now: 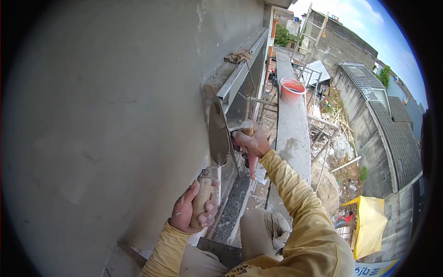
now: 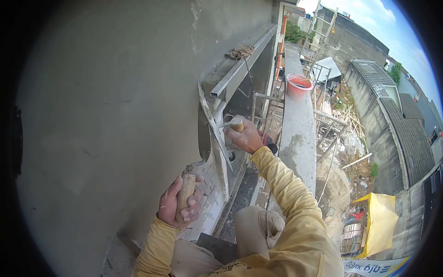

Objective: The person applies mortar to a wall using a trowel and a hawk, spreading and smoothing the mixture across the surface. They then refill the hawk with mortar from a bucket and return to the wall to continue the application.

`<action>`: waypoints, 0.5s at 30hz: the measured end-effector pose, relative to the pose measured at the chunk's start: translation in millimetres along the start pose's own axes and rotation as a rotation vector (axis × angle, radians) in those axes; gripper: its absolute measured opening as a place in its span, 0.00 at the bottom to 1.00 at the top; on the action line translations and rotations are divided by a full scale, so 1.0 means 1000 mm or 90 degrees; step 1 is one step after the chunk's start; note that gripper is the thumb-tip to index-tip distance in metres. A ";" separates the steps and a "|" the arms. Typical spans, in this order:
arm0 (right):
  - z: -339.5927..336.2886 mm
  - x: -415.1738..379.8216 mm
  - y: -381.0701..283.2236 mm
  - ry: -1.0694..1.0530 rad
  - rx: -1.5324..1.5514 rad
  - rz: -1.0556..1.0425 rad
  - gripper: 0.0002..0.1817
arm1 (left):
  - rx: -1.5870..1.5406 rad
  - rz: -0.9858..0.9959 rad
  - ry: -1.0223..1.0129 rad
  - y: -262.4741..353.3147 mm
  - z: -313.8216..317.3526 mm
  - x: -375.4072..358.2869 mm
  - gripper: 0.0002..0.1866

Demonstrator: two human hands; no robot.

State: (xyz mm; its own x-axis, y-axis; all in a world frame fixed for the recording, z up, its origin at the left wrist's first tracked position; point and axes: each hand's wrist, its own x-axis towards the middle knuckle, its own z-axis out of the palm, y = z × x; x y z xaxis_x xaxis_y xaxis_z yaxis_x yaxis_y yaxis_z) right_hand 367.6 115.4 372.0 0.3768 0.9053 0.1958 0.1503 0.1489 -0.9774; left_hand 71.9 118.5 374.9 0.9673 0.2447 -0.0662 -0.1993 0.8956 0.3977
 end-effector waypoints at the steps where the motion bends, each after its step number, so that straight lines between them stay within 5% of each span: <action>1: -0.014 0.003 0.019 -0.029 -0.117 -0.081 0.08 | -0.005 0.018 -0.007 0.007 -0.002 -0.004 0.27; 4: -0.033 -0.010 0.018 -0.043 -0.116 0.024 0.15 | 0.021 0.088 -0.006 0.014 -0.003 -0.014 0.27; 6: -0.037 -0.015 0.009 0.010 0.005 0.062 0.08 | 0.038 0.097 -0.005 0.014 -0.011 -0.014 0.28; 8: -0.035 -0.011 0.008 -0.008 0.227 -0.019 0.06 | 0.043 0.105 0.021 0.005 -0.023 -0.009 0.27; 13: -0.008 0.005 -0.009 0.081 0.169 -0.191 0.04 | -0.021 -0.042 0.043 -0.015 -0.026 0.008 0.27; 15: -0.002 -0.005 -0.023 -0.021 0.133 -0.204 0.05 | -0.040 -0.043 -0.006 -0.006 -0.028 0.007 0.26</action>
State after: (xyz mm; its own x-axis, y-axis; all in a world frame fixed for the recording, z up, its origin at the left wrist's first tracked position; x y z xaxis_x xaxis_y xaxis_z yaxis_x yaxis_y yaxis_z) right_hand 363.6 106.6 393.4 0.3106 0.8116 0.4948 0.0643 0.5014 -0.8628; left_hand 75.1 125.1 345.9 0.9801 0.1805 -0.0826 -0.1434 0.9315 0.3343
